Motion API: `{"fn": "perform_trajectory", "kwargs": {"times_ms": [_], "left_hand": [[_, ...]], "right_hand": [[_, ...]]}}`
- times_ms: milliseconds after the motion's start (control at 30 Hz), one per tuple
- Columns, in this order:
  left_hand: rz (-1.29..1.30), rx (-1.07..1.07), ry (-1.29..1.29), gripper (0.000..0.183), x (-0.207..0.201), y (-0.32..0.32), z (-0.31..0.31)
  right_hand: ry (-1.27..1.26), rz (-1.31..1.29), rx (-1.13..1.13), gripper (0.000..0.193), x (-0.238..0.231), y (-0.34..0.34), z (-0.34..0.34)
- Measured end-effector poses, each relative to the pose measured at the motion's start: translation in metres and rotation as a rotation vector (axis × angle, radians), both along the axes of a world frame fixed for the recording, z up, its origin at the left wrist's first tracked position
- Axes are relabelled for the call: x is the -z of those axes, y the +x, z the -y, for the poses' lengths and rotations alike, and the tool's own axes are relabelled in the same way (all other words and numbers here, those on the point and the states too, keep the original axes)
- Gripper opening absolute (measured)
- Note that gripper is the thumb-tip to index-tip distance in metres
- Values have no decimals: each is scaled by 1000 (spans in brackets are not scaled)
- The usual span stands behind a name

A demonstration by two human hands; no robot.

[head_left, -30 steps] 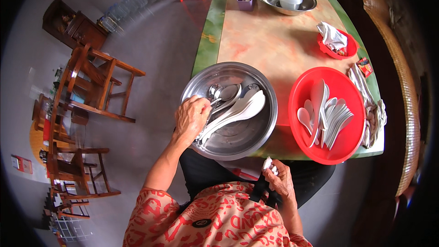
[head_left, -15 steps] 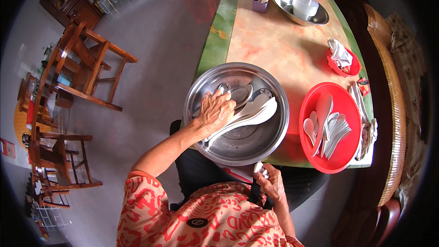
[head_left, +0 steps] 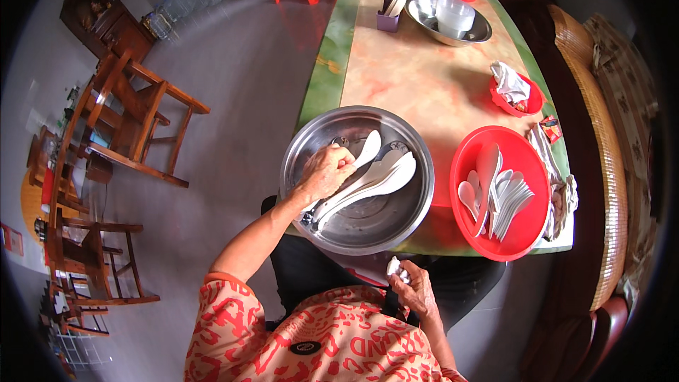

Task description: The person dries metal spoons and plastic spoons one by one using a white cloth. They pick each item from a metal bowl, wipe it thoroughly, and place it into a red plastic bowl. The process is repeated for multiple items throughout the clip.

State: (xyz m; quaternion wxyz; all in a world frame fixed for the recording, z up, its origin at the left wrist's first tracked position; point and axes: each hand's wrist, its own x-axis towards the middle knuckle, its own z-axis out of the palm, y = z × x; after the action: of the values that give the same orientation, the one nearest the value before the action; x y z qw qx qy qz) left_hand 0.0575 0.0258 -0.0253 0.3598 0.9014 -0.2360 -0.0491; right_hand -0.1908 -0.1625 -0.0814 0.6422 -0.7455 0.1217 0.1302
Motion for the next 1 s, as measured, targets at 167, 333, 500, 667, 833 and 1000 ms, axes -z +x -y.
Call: {"fn": "perform_trajectory", "kwargs": {"times_ms": [167, 333, 500, 667, 833, 1000], "left_hand": [[-186, 61, -410, 13, -18, 2, -2], [-668, 207, -772, 9, -44, -27, 4], [-750, 55, -841, 12, -53, -73, 18], [-727, 50, -867, 29, -46, -102, 28], [-570, -15, -819, 30, -35, -111, 28], [-670, -20, -806, 30, -50, -113, 30]], "right_hand": [[-52, 12, -39, 26, -20, -5, -1], [89, 193, 56, 33, -56, -4, 1], [-151, 582, 397, 35, -95, 48, -2], [-467, 978, 455, 39, -101, 97, -20], [-445, 1094, 416, 36, -96, 115, -37], [-308, 1012, 537, 25, -102, 133, -22]]}}
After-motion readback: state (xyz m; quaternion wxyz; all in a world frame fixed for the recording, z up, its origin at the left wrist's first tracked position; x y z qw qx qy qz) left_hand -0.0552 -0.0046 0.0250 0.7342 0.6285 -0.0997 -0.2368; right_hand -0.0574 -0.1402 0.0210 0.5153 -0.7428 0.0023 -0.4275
